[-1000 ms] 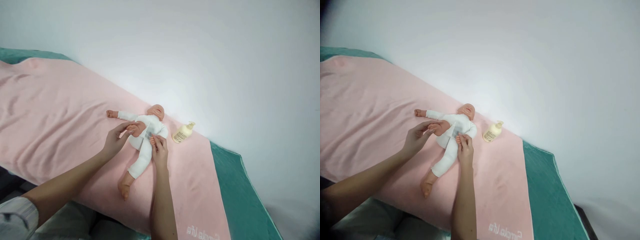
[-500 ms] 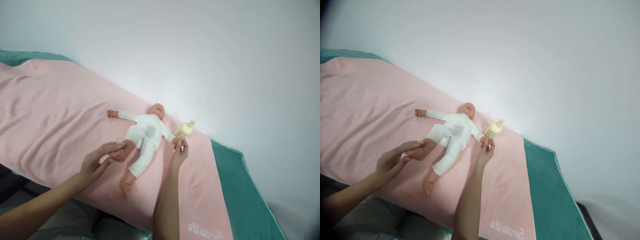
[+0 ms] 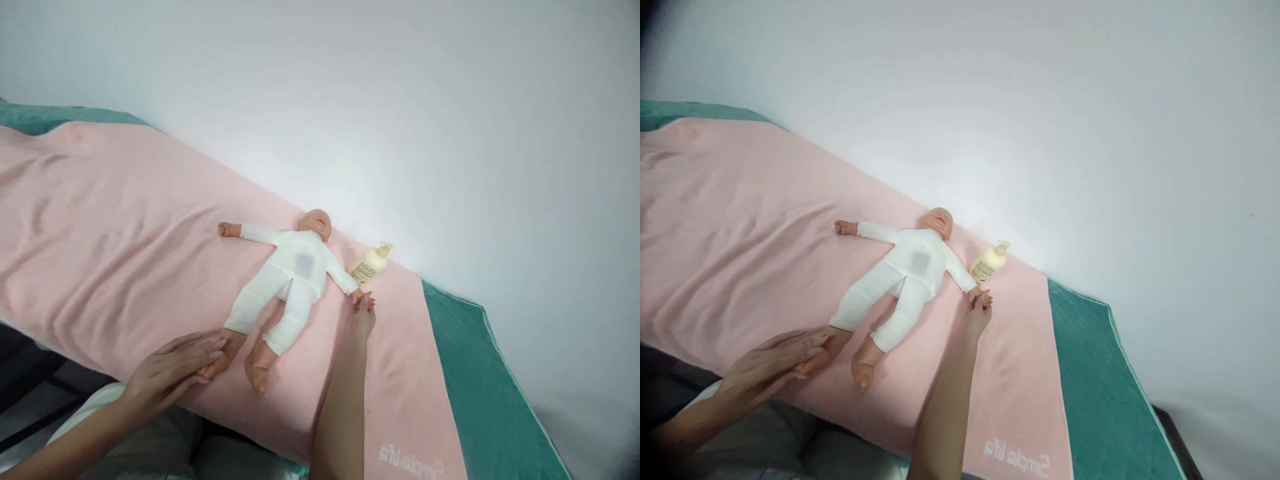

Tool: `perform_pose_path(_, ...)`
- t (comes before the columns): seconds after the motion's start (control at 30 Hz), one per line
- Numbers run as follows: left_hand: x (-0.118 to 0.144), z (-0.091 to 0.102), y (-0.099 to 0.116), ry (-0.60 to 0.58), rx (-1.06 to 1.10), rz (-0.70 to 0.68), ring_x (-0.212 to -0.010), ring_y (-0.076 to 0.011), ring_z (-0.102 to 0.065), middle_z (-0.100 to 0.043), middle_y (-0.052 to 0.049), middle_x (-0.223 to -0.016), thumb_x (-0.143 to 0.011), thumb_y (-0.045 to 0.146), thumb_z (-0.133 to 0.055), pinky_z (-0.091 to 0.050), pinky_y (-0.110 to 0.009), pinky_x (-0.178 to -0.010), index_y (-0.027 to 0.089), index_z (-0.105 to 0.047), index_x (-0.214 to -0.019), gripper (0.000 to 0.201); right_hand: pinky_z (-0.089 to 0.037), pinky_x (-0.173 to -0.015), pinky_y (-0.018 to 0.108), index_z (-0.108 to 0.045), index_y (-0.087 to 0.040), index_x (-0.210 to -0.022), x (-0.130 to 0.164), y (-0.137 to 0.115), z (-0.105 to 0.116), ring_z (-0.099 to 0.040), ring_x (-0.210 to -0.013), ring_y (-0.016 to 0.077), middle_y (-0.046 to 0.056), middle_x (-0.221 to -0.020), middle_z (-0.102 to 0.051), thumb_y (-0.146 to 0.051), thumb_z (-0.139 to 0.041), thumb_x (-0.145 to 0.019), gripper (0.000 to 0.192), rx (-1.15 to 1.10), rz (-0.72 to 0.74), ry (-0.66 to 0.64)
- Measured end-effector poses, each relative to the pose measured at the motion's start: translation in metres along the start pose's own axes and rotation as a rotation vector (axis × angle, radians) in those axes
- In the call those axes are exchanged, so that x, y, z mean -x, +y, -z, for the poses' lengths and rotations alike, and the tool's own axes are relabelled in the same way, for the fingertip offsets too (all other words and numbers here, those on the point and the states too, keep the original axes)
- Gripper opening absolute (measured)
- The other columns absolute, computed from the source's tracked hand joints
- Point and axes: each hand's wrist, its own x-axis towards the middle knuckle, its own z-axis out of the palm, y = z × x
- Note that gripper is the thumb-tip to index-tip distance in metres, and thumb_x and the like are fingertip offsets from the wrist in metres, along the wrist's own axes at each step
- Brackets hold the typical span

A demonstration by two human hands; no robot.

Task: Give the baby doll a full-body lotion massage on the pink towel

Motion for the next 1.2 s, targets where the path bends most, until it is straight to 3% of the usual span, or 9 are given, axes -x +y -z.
perform_pose_path(0.17,0.008,-0.005,-0.005,-0.056,-0.056,-0.140,-0.114,-0.0160,-0.062,-0.068,-0.001,-0.120,-0.092,0.017,-0.051,-0.048,-0.028,-0.098,0.031,-0.041,-0.142,0.053,-0.058,-0.077,0.028,-0.054,-0.016,-0.086,0.002,-0.002,-0.003,-0.066,-0.081,0.0157,0.002,-0.078,-0.062,-0.057,-0.069,-0.071,0.047,-0.059,-0.041,0.066)
perform_pose_path(0.37,-0.006,0.002,0.004,-0.010,0.002,-0.019,-0.120,-0.0202,-0.058,-0.067,-0.001,-0.122,-0.092,0.015,-0.050,-0.047,-0.035,-0.097,0.032,-0.050,-0.133,0.044,-0.057,-0.072,0.027,-0.054,-0.015,-0.097,0.010,-0.012,-0.009,-0.064,-0.073,0.0133,0.001,-0.079,-0.061,-0.051,-0.069,-0.074,0.045,-0.046,-0.007,0.075)
perform_pose_path(0.5,-0.025,0.006,0.002,0.036,0.042,0.036,-0.122,-0.0228,-0.056,-0.064,-0.003,-0.126,-0.090,0.017,-0.052,-0.046,-0.039,-0.099,0.031,-0.052,-0.131,0.043,-0.055,-0.072,0.026,-0.051,-0.017,-0.120,0.031,-0.027,-0.025,-0.063,-0.077,0.0127,0.006,-0.104,-0.063,-0.048,-0.065,-0.080,0.052,0.005,0.114,0.078)
perform_pose_path(0.57,-0.040,0.006,0.000,0.087,0.065,0.066,-0.122,-0.0229,-0.056,-0.065,-0.003,-0.125,-0.089,0.016,-0.054,-0.046,-0.039,-0.100,0.030,-0.053,-0.130,0.043,-0.055,-0.073,0.028,-0.050,-0.018,-0.126,0.045,-0.033,-0.036,-0.063,-0.079,0.0129,0.009,-0.116,-0.060,-0.045,-0.061,-0.084,0.051,0.079,0.243,0.035)
perform_pose_path(0.7,-0.081,0.002,0.003,0.249,0.128,0.207,-0.122,-0.0230,-0.056,-0.067,-0.002,-0.120,-0.089,0.021,-0.057,-0.047,-0.039,-0.102,0.028,-0.058,-0.123,0.034,-0.054,-0.080,0.032,-0.050,-0.016,-0.130,0.068,-0.035,-0.054,-0.063,-0.089,0.0165,0.012,-0.117,-0.061,-0.036,-0.055,-0.089,0.045,0.258,0.507,-0.137)
perform_pose_path(0.9,-0.141,-0.010,0.001,0.341,0.192,0.467,-0.114,-0.0227,-0.062,-0.067,-0.002,-0.121,-0.086,0.040,-0.063,-0.050,-0.035,-0.099,0.025,-0.065,-0.117,0.034,-0.051,-0.097,0.036,-0.061,-0.020,-0.122,0.071,-0.025,-0.061,-0.057,-0.113,0.0186,0.010,-0.121,-0.061,-0.022,-0.044,-0.094,0.032,0.558,0.941,-0.438)
perform_pose_path(1.03,-0.163,-0.017,-0.004,0.330,0.297,0.513,-0.114,-0.0223,-0.062,-0.068,-0.002,-0.120,-0.085,0.046,-0.062,-0.049,-0.034,-0.100,0.025,-0.066,-0.115,0.037,-0.051,-0.098,0.034,-0.064,-0.019,-0.119,0.065,-0.019,-0.061,-0.058,-0.113,0.0177,0.011,-0.120,-0.061,-0.018,-0.043,-0.096,0.032,0.618,1.011,-0.524)
perform_pose_path(1.2,-0.167,-0.020,-0.004,0.311,0.323,0.514,-0.115,-0.0242,-0.061,-0.068,-0.003,-0.119,-0.084,0.050,-0.062,-0.049,-0.037,-0.101,0.024,-0.067,-0.113,0.040,-0.050,-0.099,0.035,-0.064,-0.020,-0.118,0.064,-0.018,-0.060,-0.057,-0.114,0.0179,0.011,-0.121,-0.060,-0.018,-0.041,-0.096,0.032,0.634,0.988,-0.551)
